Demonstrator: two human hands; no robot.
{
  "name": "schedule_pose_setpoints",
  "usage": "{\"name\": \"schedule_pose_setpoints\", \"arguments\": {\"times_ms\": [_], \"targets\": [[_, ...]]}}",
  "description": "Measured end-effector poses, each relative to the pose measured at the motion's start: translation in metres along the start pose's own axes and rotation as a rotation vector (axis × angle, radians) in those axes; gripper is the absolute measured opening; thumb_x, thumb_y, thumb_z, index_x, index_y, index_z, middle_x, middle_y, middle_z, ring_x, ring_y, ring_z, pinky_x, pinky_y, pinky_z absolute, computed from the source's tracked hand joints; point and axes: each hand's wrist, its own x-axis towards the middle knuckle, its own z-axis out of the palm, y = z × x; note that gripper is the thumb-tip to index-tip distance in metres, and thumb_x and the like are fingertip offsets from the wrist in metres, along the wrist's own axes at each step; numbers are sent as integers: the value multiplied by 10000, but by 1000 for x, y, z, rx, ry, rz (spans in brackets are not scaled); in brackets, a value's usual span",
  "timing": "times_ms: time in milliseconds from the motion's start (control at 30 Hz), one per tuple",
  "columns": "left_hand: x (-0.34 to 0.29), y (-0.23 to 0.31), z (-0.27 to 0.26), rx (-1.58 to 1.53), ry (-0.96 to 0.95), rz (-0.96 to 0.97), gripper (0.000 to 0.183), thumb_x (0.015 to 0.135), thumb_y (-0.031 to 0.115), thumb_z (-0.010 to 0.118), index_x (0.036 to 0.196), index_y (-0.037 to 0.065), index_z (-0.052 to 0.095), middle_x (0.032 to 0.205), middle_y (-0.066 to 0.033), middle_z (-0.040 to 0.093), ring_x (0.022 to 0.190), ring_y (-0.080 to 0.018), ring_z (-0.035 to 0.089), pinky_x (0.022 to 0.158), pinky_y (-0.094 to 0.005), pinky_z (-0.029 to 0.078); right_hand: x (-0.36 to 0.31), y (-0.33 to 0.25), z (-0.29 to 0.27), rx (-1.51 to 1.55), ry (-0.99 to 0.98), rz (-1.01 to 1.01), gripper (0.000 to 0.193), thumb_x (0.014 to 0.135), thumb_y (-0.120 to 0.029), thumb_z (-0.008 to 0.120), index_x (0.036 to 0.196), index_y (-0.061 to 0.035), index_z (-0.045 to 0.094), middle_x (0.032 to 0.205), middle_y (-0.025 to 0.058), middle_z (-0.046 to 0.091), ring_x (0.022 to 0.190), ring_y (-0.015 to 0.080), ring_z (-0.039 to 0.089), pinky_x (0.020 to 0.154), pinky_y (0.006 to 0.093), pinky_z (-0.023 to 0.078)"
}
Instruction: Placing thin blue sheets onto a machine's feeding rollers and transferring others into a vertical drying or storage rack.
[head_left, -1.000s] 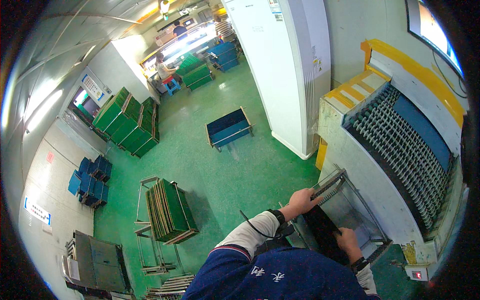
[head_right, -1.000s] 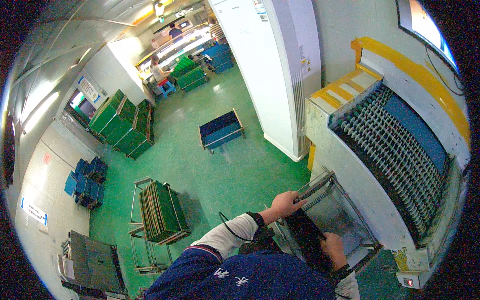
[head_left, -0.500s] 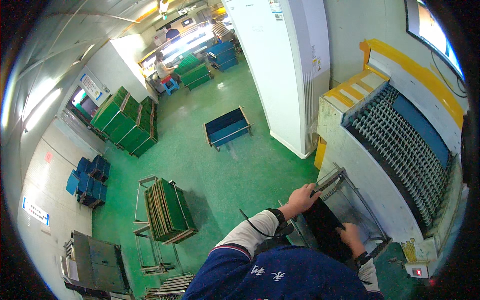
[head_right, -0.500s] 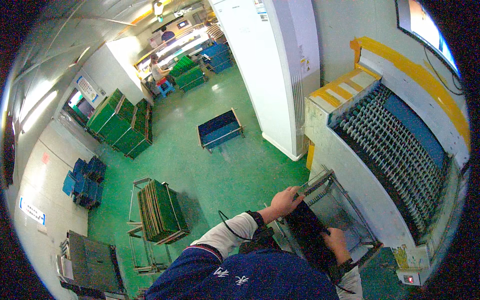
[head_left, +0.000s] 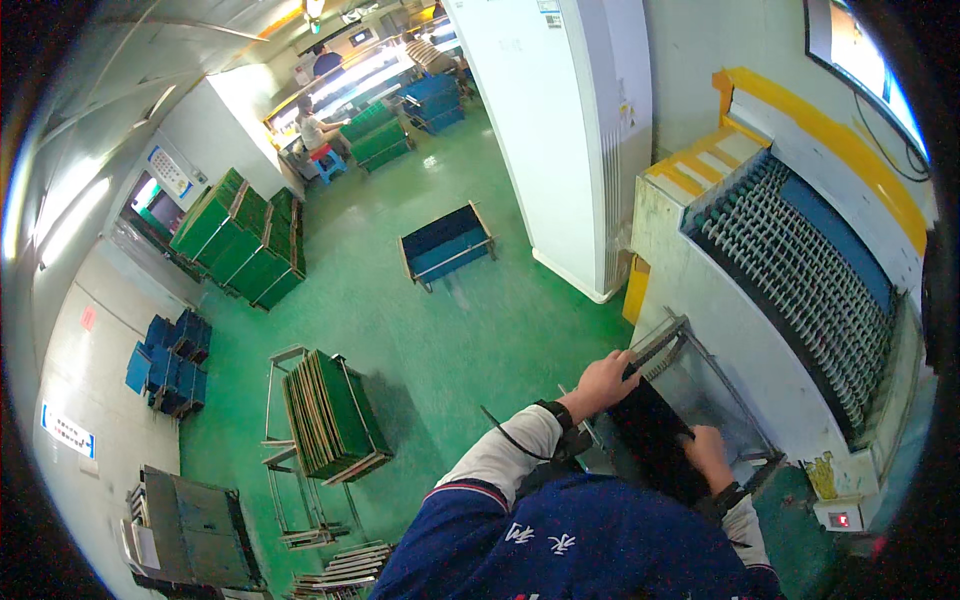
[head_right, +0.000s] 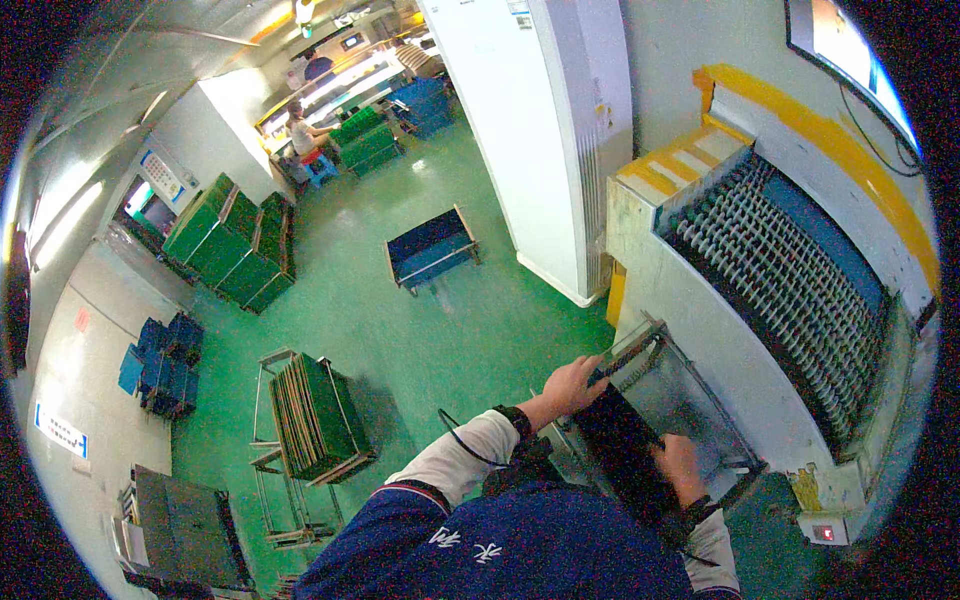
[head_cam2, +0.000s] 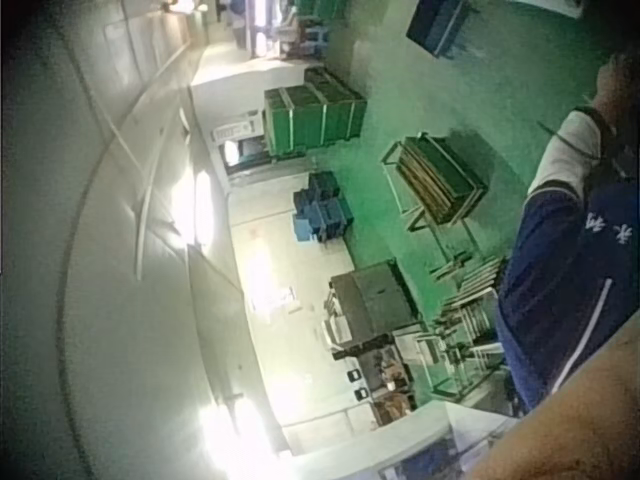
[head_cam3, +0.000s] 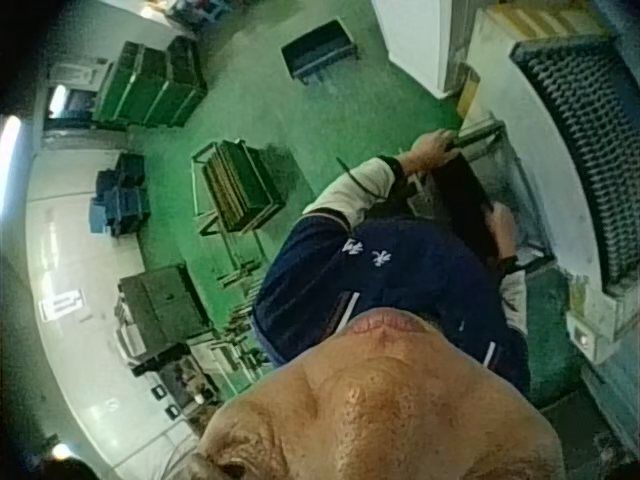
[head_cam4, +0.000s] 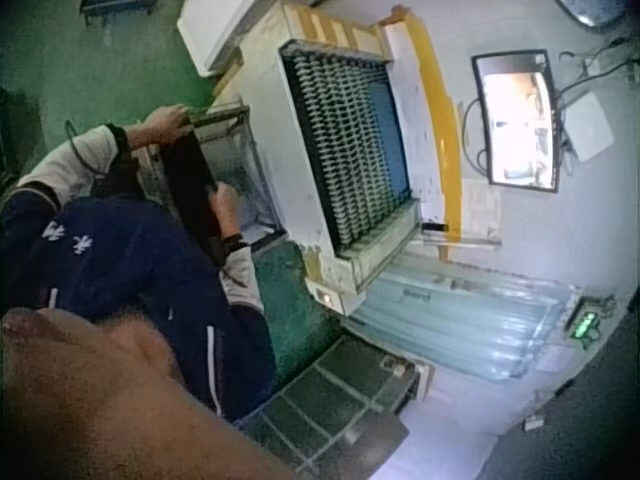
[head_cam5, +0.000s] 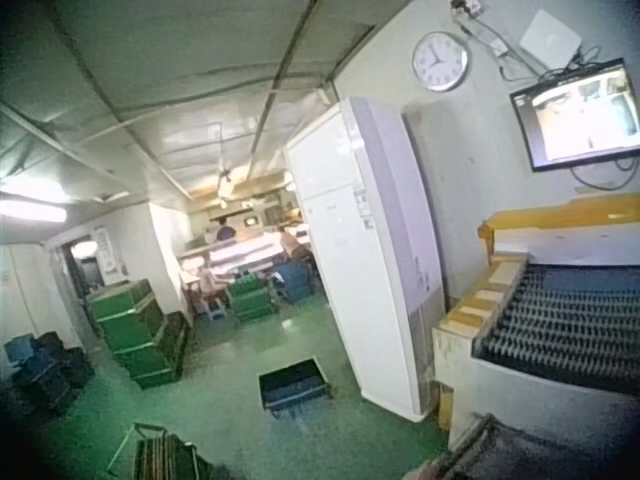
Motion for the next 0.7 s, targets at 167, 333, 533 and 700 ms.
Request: {"name": "schedule_pose_setpoints", "arguments": {"times_ms": [167, 333, 533, 700], "targets": [[-4, 3, -5, -6, 16, 76, 593, 891, 358, 687, 1386, 92, 497, 1171, -215, 612, 1003, -454, 647, 852, -531, 543, -6, 17, 16, 4, 151, -121, 323, 852, -324, 718, 995, -37, 754, 942, 277, 690, 932, 483, 654, 792, 547, 508], [-2, -5, -6, -6, -82, -17, 786, 849, 353, 726, 1521, 153, 373, 1309, -226, 584, 1095, -470, 629, 922, -526, 538, -8, -5, 0, -82, 74, -91, 316, 859, -326, 713, 955, -26, 746, 912, 274, 687, 910, 492, 646, 788, 556, 501], [3, 3, -6, -25, -104, -83, 1085, 795, 261, 761, 1639, 191, 83, 1342, -260, 564, 1105, -486, 626, 931, -535, 535, -10, -15, -7, -84, 97, -54, 292, 848, -332, 712, 948, -62, 757, 916, 253, 693, 875, 483, 647, 779, 550, 500], [0, 8, -14, -41, -68, -153, 1237, 777, 217, 794, 1632, 172, -99, 1344, -276, 565, 1103, -486, 628, 928, -532, 537, -12, -42, -57, -57, 144, -177, 255, 849, -284, 683, 909, -44, 743, 840, 230, 694, 805, 430, 668, 735, 484, 519]]}}
